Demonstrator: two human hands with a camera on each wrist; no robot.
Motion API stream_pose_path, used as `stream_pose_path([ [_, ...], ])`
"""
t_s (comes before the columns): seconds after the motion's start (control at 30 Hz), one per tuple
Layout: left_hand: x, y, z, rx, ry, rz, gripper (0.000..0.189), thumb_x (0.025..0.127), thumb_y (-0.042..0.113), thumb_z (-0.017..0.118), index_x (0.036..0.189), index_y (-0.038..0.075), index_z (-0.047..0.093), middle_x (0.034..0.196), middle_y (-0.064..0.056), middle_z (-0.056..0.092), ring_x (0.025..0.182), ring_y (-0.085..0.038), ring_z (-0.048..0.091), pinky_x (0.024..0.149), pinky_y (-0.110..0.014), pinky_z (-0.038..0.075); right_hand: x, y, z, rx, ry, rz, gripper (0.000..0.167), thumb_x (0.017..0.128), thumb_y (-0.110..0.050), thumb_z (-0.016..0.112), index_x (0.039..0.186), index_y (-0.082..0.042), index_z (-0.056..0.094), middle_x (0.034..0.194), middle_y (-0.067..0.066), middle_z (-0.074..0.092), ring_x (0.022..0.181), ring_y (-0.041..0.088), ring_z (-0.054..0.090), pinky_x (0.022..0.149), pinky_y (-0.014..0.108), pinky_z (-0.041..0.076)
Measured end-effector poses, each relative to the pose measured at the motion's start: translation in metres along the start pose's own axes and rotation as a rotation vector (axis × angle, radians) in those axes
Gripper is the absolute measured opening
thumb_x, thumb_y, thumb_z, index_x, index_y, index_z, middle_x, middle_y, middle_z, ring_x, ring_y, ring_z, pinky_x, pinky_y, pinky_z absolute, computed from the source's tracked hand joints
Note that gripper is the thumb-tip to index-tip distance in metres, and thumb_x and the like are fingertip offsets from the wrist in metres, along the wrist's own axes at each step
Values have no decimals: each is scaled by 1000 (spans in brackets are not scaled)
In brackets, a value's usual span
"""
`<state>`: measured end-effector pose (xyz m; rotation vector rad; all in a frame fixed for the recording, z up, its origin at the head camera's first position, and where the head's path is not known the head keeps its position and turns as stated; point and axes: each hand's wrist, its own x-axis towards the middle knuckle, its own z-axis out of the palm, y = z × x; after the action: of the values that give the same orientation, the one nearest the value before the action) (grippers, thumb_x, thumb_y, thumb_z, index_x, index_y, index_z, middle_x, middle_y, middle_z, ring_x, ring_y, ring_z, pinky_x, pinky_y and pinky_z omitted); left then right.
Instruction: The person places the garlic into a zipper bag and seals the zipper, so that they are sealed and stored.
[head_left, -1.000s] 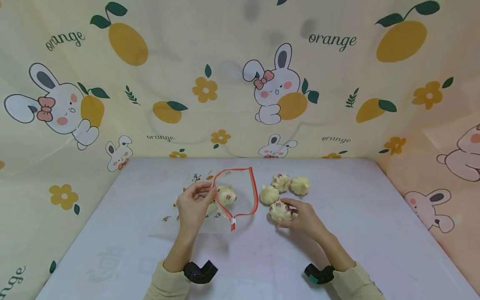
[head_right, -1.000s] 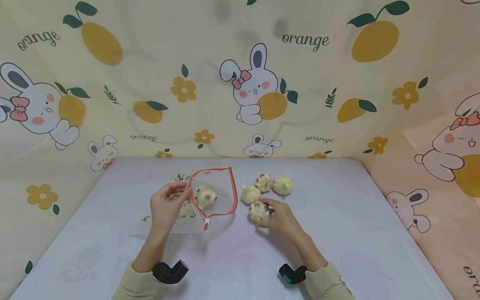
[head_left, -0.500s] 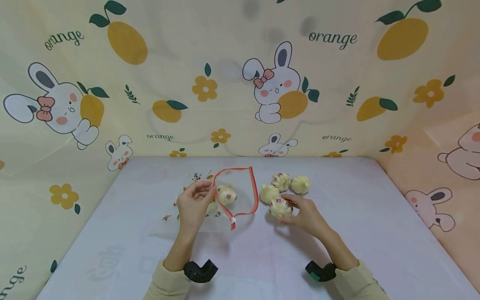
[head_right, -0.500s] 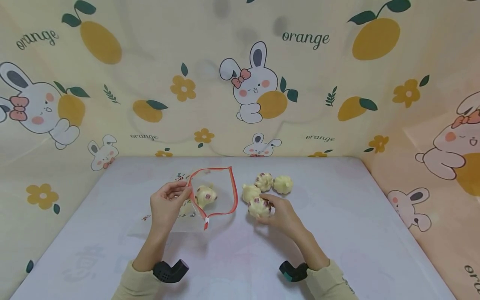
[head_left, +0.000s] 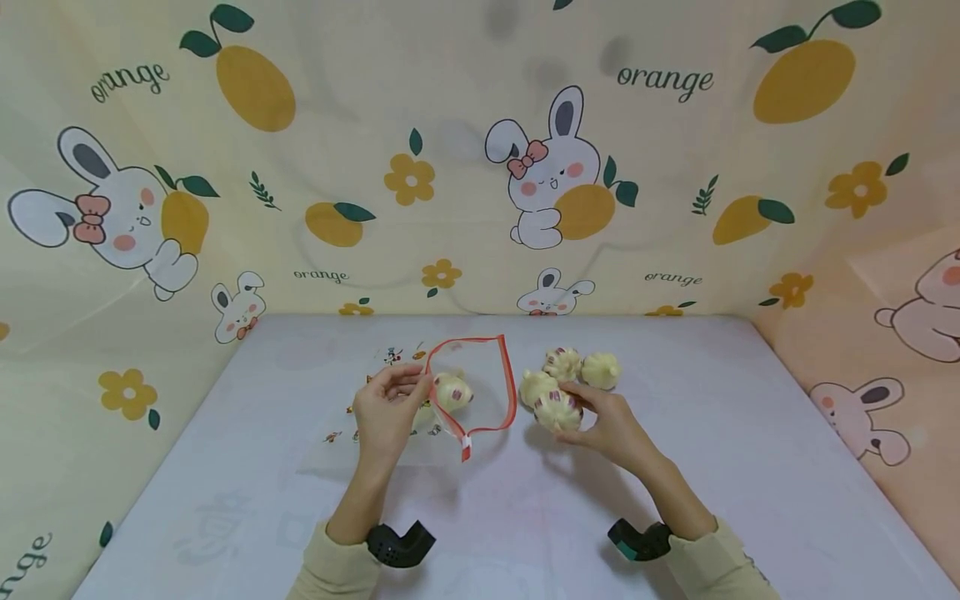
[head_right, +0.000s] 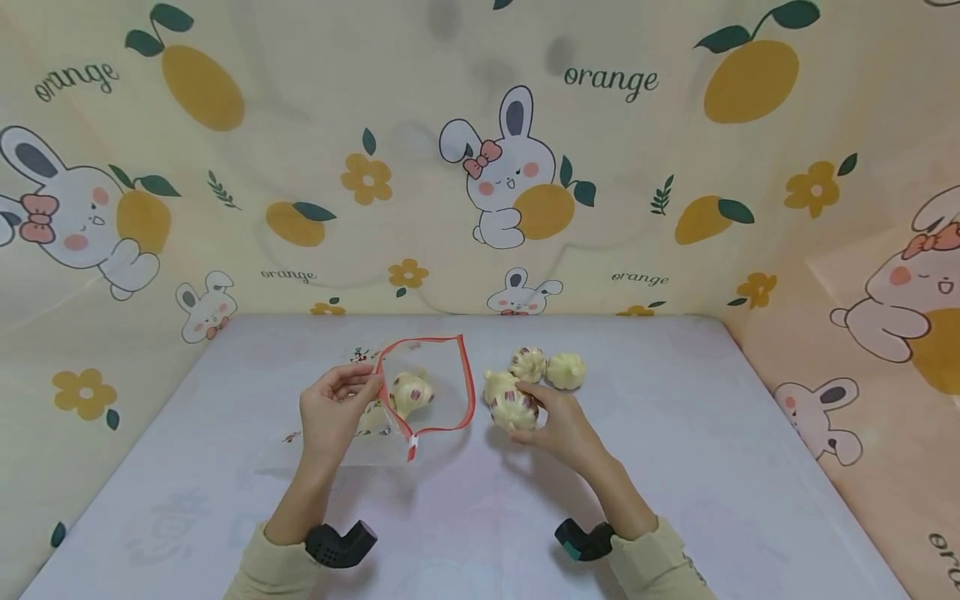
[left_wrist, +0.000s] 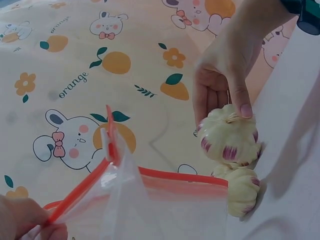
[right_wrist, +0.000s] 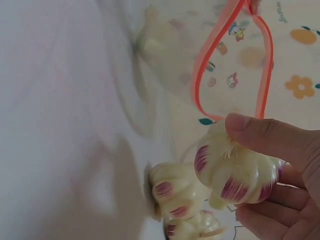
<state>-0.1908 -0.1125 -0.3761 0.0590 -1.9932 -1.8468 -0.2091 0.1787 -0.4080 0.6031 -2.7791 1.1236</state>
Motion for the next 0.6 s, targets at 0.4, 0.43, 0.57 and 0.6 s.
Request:
stream_pose_path([
  [0.4, -1, 2, 0, 4, 2, -8, 21, 82, 1, 73, 100, -8, 68, 92, -25, 67, 66, 4, 60, 60, -8, 53, 2, -11, -1, 28, 12, -39, 66, 70, -7, 84, 128, 5, 56, 125, 24, 63, 112, 38, 64, 93, 42, 55],
  [0.43, -1, 2, 0, 4, 3, -9, 21, 82, 1, 73, 99, -8, 68, 92, -26, 67, 65, 4, 60, 60, -8, 53, 3, -12, -1, 32, 13, -39, 66, 70, -7, 84, 129, 5, 56, 125, 24, 63, 112, 37, 64, 93, 42, 55],
  [0.57, -1, 3, 0, 18, 7, -8, 21, 82, 2, 74, 99, -7, 68, 92, -26, 67, 65, 4, 60, 60, -8, 53, 3, -16, -1, 46, 14, -38, 67, 70, -8, 84, 130, 4, 55, 126, 23, 63, 113, 37, 64, 94, 41, 55],
  [0.6, -1, 3, 0, 18, 7, -9, 21, 81, 2, 74, 99, -7, 68, 92, -26, 67, 65, 4, 60, 60, -8, 53, 4, -17, -1, 48, 14, -37, 68, 71, -8, 84, 131, 3, 55, 126, 23, 62, 113, 37, 64, 94, 41, 55],
])
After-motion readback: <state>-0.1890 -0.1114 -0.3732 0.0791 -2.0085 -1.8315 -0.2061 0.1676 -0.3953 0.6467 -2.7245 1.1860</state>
